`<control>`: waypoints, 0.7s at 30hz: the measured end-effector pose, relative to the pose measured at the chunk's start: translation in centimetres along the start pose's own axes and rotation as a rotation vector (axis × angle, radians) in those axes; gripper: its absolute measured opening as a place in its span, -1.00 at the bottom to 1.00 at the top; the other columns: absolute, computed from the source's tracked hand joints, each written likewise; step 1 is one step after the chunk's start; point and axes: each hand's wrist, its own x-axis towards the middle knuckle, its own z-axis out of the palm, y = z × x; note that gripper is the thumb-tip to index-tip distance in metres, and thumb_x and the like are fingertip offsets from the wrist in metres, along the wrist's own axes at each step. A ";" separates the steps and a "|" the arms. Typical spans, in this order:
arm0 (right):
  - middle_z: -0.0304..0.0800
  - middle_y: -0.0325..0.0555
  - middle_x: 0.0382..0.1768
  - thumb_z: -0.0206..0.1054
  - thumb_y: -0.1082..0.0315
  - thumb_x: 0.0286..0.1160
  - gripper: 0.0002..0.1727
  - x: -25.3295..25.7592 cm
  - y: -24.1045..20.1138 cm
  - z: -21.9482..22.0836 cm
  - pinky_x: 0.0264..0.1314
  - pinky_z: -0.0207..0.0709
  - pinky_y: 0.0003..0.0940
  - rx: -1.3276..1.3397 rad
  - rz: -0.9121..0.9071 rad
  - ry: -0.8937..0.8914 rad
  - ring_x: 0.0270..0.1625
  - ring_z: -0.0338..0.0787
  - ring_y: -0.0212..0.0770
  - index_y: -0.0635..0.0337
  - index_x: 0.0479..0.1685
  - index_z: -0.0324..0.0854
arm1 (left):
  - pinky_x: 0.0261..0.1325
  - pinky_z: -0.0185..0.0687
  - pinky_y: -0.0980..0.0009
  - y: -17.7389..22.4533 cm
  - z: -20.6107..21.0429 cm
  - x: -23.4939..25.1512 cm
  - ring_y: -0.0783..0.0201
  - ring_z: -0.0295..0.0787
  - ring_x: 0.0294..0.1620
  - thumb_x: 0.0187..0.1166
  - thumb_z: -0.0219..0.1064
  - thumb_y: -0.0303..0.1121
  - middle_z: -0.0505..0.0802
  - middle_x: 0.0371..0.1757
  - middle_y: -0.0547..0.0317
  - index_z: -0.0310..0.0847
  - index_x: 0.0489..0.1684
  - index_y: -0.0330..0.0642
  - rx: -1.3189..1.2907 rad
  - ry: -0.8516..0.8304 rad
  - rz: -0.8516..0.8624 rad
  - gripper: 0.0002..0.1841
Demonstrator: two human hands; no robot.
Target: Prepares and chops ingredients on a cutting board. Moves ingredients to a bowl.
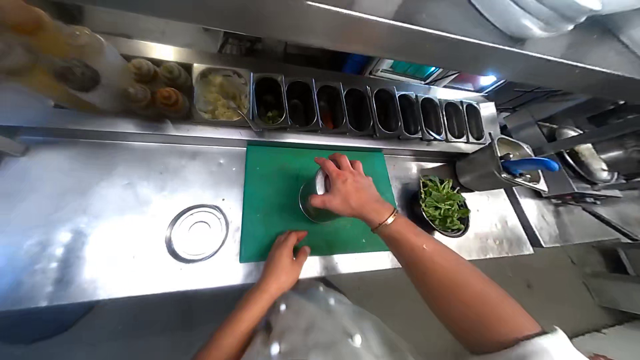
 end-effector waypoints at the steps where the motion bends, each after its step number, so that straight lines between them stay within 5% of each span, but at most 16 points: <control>1: 0.40 -0.16 0.64 0.51 -0.47 -0.12 0.08 0.1 0.7 -0.8 0.02 0.56 0.30 0.039 0.003 0.001 0.54 0.44 0.21 -0.48 0.70 0.38 | 0.37 0.69 0.26 -0.2 -0.4 -0.2 0.26 0.74 0.32 0.69 0.24 -0.14 0.76 0.37 0.09 0.55 0.52 -0.08 -0.092 0.010 -0.006 -0.54; 4: 0.53 -0.09 0.52 0.54 -0.35 -0.08 0.01 -0.9 4.2 -4.2 0.18 0.55 0.38 0.217 0.004 0.108 0.45 0.55 0.20 -0.38 0.65 0.47 | 0.29 0.73 0.29 -0.2 -1.7 -1.1 0.29 0.81 0.19 0.69 0.27 -0.19 0.81 0.27 0.10 0.53 0.52 -0.13 -0.252 0.041 -0.050 -0.54; 7: 0.52 -0.04 0.51 0.53 -0.22 0.01 -0.02 -3.9 7.7 -7.0 0.26 0.59 0.27 0.539 0.112 0.175 0.42 0.62 0.03 -0.34 0.70 0.38 | 0.35 0.71 0.29 1.4 -2.2 -2.0 0.31 0.77 0.28 0.72 0.27 -0.17 0.80 0.33 0.15 0.46 0.59 -0.10 -0.328 0.005 -0.063 -0.51; 10: 0.75 -0.13 0.26 0.46 -0.16 0.14 -0.05 -7.5 9.9 -5.4 -0.05 0.79 0.02 0.957 0.172 0.314 0.07 0.85 -0.14 -0.33 0.74 0.26 | 0.56 0.57 0.15 4.9 -1.9 -2.4 0.23 0.48 0.65 0.63 0.31 0.00 0.55 0.66 0.17 0.32 0.74 0.03 -0.336 0.016 0.092 -0.33; 12: 0.78 -0.25 0.19 0.39 -0.30 0.28 -0.10 -9.7 9.7 -1.6 -0.15 0.80 -0.11 1.196 0.128 0.378 -0.02 0.85 -0.24 -0.44 0.75 0.20 | 0.65 0.49 0.07 7.1 -1.9 -2.5 0.14 0.23 0.80 0.60 0.31 0.07 0.29 0.83 0.14 0.22 0.82 0.10 -0.357 0.041 0.203 -0.24; 14: 0.75 -0.31 0.24 0.45 -0.45 0.16 -0.02 -10.5 7.8 3.0 -0.07 0.79 -0.15 1.430 0.113 0.415 0.05 0.82 -0.27 -0.50 0.72 0.23 | 0.59 0.57 0.12 8.3 -2.0 -2.4 0.17 0.41 0.70 0.67 0.28 0.01 0.43 0.73 0.11 0.26 0.77 -0.04 -0.488 0.079 0.211 -0.31; 16: 0.72 -0.21 0.33 0.54 -0.46 0.04 0.10 -10.3 5.7 7.0 0.03 0.80 -0.09 1.587 0.133 0.410 0.14 0.83 -0.18 -0.42 0.75 0.21 | 0.45 0.67 0.20 8.1 -2.3 -1.9 0.25 0.68 0.38 0.73 0.21 -0.07 0.71 0.36 0.10 0.35 0.56 -0.18 -0.575 0.137 0.146 -0.47; 17: 0.65 -0.18 0.43 0.56 -0.44 0.01 0.18 -10.1 5.0 8.1 0.11 0.79 -0.07 1.583 0.143 0.379 0.23 0.80 -0.15 -0.40 0.81 0.11 | 0.43 0.67 0.21 7.7 -2.4 -1.6 0.25 0.72 0.30 0.74 0.18 -0.10 0.75 0.23 0.09 0.39 0.46 -0.21 -0.592 0.161 0.092 -0.53; 19: 0.39 -0.21 0.66 0.60 -0.44 -0.08 0.40 -9.6 4.9 7.6 0.27 0.75 -0.06 1.353 0.151 0.296 0.42 0.70 -0.21 -0.37 0.91 -0.20 | 0.53 0.61 0.19 7.1 -2.0 -0.6 0.19 0.68 0.39 0.78 0.11 -0.13 0.70 0.30 -0.03 0.30 0.48 -0.24 -0.679 0.147 -0.016 -0.54; 21: 0.16 -0.04 0.78 0.61 -0.35 -0.13 0.41 -8.5 5.4 4.4 0.29 0.64 0.12 1.004 0.139 0.281 0.53 0.57 -0.08 -0.25 0.94 -0.15 | 0.64 0.50 0.16 7.5 -0.7 0.4 0.15 0.55 0.56 0.85 -0.01 -0.13 0.56 0.51 -0.07 0.12 0.66 -0.20 -0.784 0.101 -0.079 -0.49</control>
